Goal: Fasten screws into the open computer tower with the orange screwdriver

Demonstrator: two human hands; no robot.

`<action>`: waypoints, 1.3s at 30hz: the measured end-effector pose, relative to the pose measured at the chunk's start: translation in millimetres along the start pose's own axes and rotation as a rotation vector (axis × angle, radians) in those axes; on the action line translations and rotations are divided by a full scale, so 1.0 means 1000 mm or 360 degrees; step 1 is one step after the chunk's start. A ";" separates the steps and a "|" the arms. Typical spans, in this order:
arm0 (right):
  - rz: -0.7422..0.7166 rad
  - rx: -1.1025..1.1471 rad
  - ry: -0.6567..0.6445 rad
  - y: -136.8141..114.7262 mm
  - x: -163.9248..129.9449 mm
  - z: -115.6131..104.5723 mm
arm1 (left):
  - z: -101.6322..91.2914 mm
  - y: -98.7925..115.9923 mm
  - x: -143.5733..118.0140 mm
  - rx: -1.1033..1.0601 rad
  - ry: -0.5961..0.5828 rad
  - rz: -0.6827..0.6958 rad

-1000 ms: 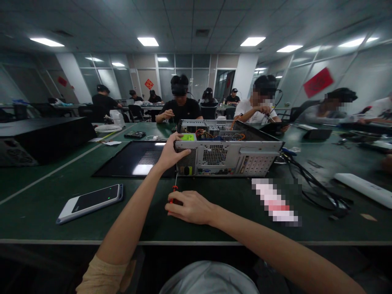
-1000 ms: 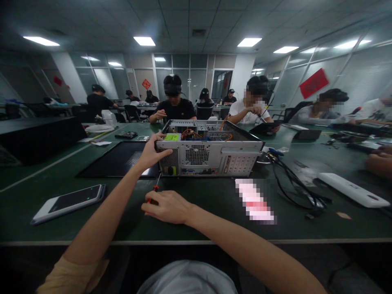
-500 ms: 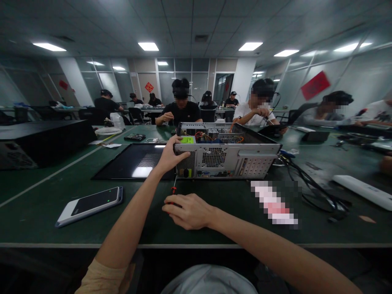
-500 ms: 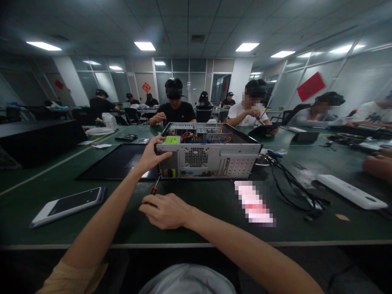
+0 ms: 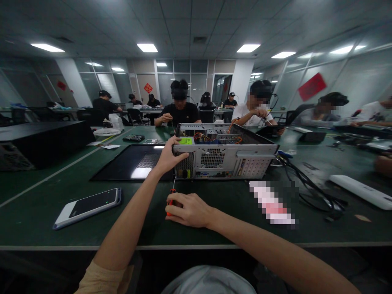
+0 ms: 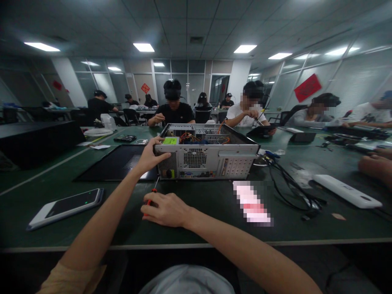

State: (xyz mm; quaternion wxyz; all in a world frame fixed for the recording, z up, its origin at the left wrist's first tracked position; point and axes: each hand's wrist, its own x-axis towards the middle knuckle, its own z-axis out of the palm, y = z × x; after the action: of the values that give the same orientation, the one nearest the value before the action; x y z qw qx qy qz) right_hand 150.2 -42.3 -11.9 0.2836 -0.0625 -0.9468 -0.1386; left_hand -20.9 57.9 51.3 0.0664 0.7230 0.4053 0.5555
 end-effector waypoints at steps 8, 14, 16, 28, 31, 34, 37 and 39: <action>-0.0038 0.0047 0.0096 -0.002 0.001 0.005 | 0.000 -0.003 0.000 0.0011 -0.0007 0.0019; -0.0042 0.0111 0.0036 -0.001 0.002 0.002 | 0.000 -0.001 0.000 0.0028 -0.0010 0.0011; -0.0045 0.0102 0.0031 0.000 0.001 0.003 | 0.000 0.000 0.000 0.0030 -0.0012 0.0000; -0.0036 0.0022 0.0180 0.001 -0.002 0.004 | 0.000 0.002 -0.001 0.0015 -0.0003 -0.0014; -0.0074 0.0005 0.0144 0.001 -0.002 0.005 | -0.001 0.002 0.000 0.0011 0.0000 -0.0019; -0.0057 0.0017 0.0079 0.000 -0.002 0.005 | -0.001 0.002 0.000 0.0032 0.0002 -0.0017; -0.0023 0.0026 0.0003 0.000 -0.003 0.004 | 0.000 0.002 -0.001 0.0045 0.0006 -0.0003; -0.0021 0.0034 -0.0034 0.000 -0.003 0.003 | -0.001 0.001 -0.001 0.0040 0.0003 -0.0002</action>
State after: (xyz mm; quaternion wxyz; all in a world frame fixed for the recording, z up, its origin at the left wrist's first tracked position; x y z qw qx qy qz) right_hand 151.2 -41.4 -15.8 0.2732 -0.0546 -0.9516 -0.1298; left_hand -20.9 56.5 51.5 0.0573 0.7231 0.4127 0.5509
